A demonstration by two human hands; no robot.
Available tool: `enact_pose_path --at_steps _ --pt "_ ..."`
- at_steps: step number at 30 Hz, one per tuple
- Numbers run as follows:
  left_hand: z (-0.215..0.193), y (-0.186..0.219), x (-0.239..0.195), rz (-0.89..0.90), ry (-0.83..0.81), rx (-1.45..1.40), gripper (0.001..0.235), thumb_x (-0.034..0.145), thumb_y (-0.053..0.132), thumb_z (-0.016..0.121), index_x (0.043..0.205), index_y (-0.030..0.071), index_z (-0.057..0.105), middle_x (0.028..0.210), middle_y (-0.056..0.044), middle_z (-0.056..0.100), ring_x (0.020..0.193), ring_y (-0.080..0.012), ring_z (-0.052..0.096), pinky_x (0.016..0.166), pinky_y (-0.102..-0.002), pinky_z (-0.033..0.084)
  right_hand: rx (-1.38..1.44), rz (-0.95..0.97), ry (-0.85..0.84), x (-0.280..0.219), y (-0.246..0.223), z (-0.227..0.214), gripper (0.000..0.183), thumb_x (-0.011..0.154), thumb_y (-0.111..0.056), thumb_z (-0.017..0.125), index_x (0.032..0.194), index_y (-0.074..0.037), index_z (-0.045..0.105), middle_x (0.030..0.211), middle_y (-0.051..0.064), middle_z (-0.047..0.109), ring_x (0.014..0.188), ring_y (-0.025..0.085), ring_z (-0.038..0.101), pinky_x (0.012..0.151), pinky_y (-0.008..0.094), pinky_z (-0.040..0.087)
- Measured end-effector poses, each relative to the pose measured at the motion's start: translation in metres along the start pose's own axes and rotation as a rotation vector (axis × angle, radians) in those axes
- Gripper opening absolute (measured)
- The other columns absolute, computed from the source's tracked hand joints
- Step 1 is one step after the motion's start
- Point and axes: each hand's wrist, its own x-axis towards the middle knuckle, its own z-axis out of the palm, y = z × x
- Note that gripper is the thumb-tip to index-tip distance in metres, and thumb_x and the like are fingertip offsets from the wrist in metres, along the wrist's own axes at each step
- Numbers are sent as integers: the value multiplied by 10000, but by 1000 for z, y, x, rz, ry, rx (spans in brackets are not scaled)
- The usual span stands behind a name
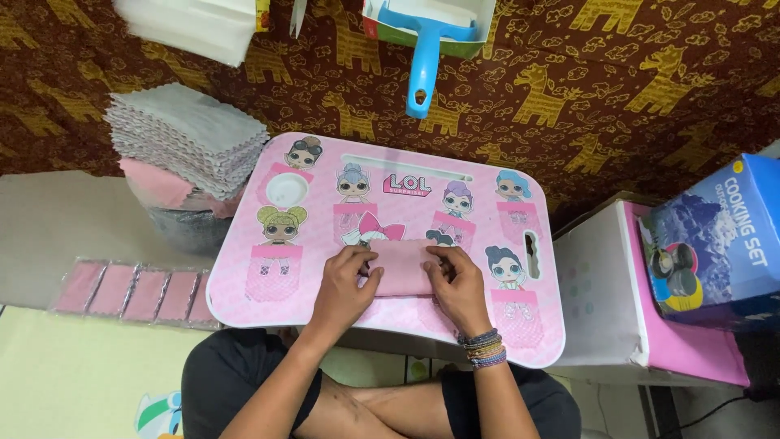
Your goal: The person folds a small pink cloth, uses a lint roller to clean it, and then places it into a clear plastic bag. This process is repeated for multiple cloths.
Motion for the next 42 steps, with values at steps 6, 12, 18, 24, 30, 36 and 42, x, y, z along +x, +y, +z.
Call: enact_pose_path --at_steps 6,12,18,24,30,36,42 --pt "0 0 -2 -19 -6 45 257 882 157 739 1102 25 758 1013 -110 724 865 -305 733 956 -472 497 -29 -25 -1 1 -1 0 254 831 -71 740 1079 -50 790 892 143 705 705 217 654 625 332 534" --pt "-3 6 -1 -36 -28 81 307 908 171 713 1166 5 735 1068 -126 704 922 -306 729 988 -480 483 -51 -32 -6 1 0 0 254 831 -82 743 1080 -57 789 907 143 698 712 232 660 627 345 540" --pt "-9 15 -1 -55 -56 123 343 936 206 689 1211 3 719 1116 -130 685 1024 -303 712 1034 -482 452 -56 -23 -9 0 -3 0 259 834 -84 748 1087 -51 787 921 152 699 726 252 669 638 362 543" --pt "-9 14 -1 -49 -57 152 355 941 209 676 1229 4 710 1165 -133 664 1103 -310 673 1026 -481 446 -59 -20 -6 0 -2 1 260 834 -81 746 1089 -47 786 933 155 701 733 257 670 643 364 546" --pt "-4 9 -2 -32 -48 198 366 930 208 678 1235 8 704 1210 -130 631 1160 -320 622 987 -477 451 -61 -19 0 0 0 1 257 834 -71 748 1084 -27 784 953 169 696 734 259 666 640 363 541" --pt "-4 8 -2 -5 -36 214 393 930 198 665 1275 12 678 1231 -141 623 1158 -334 603 964 -478 454 -85 -28 -3 0 1 0 262 831 -82 750 1083 -20 782 962 182 689 755 289 678 650 382 545" --pt "-9 15 -2 -5 -27 155 461 942 163 641 1372 2 606 1207 -184 657 1166 -357 595 956 -489 446 -84 -39 12 -2 -3 -1 248 828 -85 758 1067 -30 787 959 169 695 746 288 684 646 382 548"
